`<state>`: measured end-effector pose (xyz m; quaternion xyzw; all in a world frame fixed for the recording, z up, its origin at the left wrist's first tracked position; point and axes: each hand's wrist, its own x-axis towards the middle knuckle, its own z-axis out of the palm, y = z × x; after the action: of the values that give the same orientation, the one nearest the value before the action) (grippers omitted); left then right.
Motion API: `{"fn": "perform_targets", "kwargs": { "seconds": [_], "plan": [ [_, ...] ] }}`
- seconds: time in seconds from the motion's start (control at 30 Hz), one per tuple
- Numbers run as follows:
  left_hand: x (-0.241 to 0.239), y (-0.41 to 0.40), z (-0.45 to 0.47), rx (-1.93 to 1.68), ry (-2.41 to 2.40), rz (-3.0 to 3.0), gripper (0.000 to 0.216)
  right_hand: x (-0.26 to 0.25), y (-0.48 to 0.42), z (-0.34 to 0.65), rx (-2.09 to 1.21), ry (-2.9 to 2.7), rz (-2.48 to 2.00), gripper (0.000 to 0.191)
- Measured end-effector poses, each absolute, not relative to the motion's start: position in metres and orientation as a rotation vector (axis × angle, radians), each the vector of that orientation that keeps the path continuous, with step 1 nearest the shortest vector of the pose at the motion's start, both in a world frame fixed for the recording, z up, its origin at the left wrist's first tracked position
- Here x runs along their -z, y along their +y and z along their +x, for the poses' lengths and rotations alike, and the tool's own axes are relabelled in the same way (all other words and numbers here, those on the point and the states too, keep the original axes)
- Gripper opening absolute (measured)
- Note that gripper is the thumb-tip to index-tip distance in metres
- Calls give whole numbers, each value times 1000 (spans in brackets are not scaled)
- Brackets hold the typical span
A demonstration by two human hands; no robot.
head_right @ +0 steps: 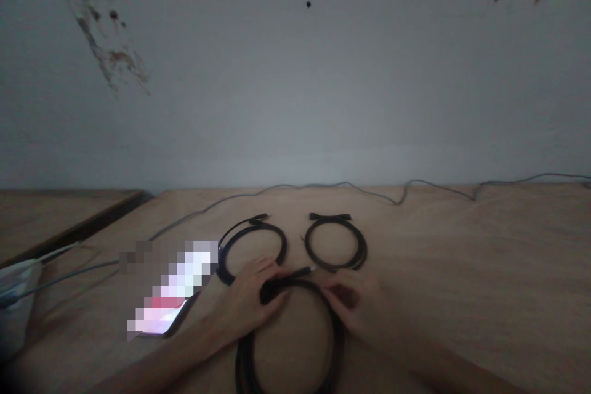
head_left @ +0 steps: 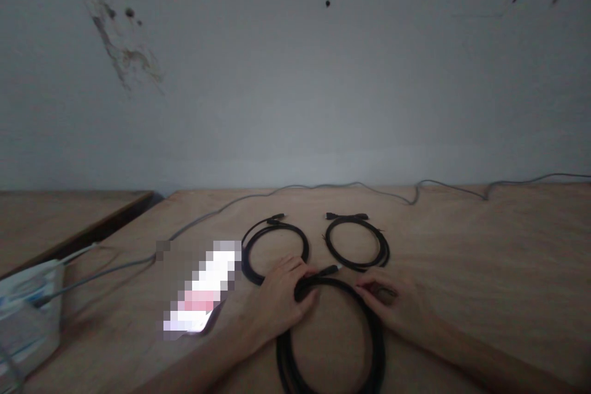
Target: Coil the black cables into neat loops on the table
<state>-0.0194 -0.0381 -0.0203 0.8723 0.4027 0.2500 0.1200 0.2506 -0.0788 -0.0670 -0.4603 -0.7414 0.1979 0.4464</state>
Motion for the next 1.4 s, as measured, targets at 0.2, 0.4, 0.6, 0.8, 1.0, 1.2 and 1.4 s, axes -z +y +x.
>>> {"fn": "perform_targets", "kwargs": {
  "seconds": [0.2, 0.4, 0.6, 0.8, 1.0, 1.2, 1.4],
  "plan": [
    [24, -33, -22, -700, 1154, 2546, 23, 72, -76, 252, -505, -1785, -1153, 15],
    [20, -34, -23, -662, 1195, 2620, 24, 67, -74, 251, -514, -1812, -1142, 16],
    [11, -30, -21, -597, 1120, 2648, 26, 51, -71, 250, -330, -2020, -1071, 11],
    [13, -27, -22, -629, 1095, 2643, 27, 56, -70, 253, -329, -2027, -1027, 10],
    [18, -25, -23, -708, 1123, 2627, 27, 57, -67, 256, -428, -1954, -1096, 12],
    [21, -25, -23, -765, 1129, 2605, 23, 54, -64, 253, -456, -1932, -1133, 12],
    [18, -29, -19, -743, 1212, 2636, 15, 56, -63, 254, -445, -1942, -1121, 10]
  ]
}}
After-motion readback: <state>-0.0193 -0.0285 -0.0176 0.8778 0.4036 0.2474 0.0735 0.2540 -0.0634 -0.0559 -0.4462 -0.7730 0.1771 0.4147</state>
